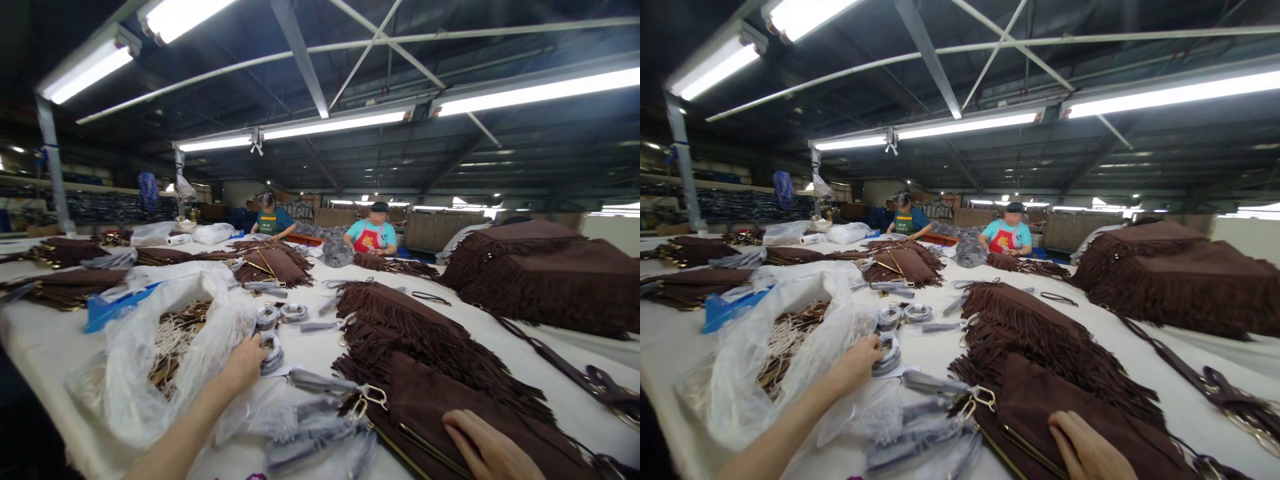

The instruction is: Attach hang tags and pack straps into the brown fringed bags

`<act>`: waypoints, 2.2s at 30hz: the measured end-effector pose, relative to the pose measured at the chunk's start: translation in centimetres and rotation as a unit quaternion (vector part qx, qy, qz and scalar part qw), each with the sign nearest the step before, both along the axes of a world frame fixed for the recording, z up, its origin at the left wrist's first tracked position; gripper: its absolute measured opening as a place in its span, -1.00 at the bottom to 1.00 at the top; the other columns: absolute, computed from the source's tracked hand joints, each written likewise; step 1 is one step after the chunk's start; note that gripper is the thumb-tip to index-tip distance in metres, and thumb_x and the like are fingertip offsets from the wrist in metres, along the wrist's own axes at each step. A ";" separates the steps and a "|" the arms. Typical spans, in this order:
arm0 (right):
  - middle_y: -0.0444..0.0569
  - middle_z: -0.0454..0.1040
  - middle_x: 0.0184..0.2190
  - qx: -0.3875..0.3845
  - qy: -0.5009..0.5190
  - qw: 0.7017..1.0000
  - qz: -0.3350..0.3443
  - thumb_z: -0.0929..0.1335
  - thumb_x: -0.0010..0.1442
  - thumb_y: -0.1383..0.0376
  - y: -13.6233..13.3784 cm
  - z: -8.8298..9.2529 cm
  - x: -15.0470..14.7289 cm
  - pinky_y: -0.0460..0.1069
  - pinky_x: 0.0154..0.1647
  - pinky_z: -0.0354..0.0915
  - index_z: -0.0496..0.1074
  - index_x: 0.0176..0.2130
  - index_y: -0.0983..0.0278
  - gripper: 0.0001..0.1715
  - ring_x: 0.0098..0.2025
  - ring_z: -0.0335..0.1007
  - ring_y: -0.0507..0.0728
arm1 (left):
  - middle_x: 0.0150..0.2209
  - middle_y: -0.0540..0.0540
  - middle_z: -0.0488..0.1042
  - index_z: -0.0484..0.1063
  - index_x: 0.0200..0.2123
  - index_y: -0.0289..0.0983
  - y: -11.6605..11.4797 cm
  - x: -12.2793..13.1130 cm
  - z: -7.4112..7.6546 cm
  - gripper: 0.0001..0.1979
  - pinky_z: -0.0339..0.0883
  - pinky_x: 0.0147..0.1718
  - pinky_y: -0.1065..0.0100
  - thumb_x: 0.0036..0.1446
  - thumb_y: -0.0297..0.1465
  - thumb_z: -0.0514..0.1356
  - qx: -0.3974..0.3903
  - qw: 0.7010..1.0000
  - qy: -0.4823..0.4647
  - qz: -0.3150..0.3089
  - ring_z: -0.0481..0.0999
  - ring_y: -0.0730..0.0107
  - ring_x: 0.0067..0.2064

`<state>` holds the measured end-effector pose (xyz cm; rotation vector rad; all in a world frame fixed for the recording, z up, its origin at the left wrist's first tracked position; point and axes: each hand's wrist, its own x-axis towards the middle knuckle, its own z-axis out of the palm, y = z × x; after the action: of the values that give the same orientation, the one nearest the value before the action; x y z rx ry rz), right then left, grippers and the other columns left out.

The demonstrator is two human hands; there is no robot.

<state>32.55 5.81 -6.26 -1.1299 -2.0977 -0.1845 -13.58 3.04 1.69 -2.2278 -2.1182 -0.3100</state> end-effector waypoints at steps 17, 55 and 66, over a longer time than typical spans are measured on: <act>-0.04 0.50 -0.34 -0.087 0.101 0.989 0.071 0.21 0.34 0.22 -3.7 4.7 -5.5 -0.01 -0.26 0.34 0.42 -0.27 0.17 -0.76 -0.32 0.46 0.17 | -0.05 -0.21 0.52 0.42 -0.06 -0.20 -5.6 3.9 -6.7 -0.64 0.40 -0.02 0.20 0.05 -0.45 0.07 0.119 0.984 -0.085 -0.098 0.49 0.11 -0.03; -0.15 0.38 -0.60 -0.162 0.271 0.949 -0.017 0.15 0.30 0.06 -4.7 6.9 -7.7 -0.09 -0.52 0.19 0.23 -0.46 0.19 -0.62 -0.59 0.38 0.09 | 0.14 -0.24 0.41 0.31 0.16 -0.23 -4.0 4.0 -5.9 -0.41 0.26 0.12 0.05 0.06 -0.22 0.24 0.221 0.966 -0.070 -0.113 0.36 -0.07 0.15; -0.13 0.41 -0.59 0.031 0.046 0.986 0.155 0.15 0.26 0.36 -6.7 6.6 -11.8 -0.05 -0.57 -0.04 0.25 -0.48 0.23 -0.71 -0.59 0.32 0.03 | -0.47 0.02 0.43 0.36 -0.30 -0.26 -3.5 18.0 -0.2 -0.39 -0.19 -0.69 0.55 -0.11 0.18 0.25 -0.161 0.643 -0.740 -0.118 0.13 0.65 -0.64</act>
<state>20.79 -0.94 0.29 -0.7492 -2.1375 -0.0483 4.39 -0.42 1.46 -2.6969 -2.2258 -2.7914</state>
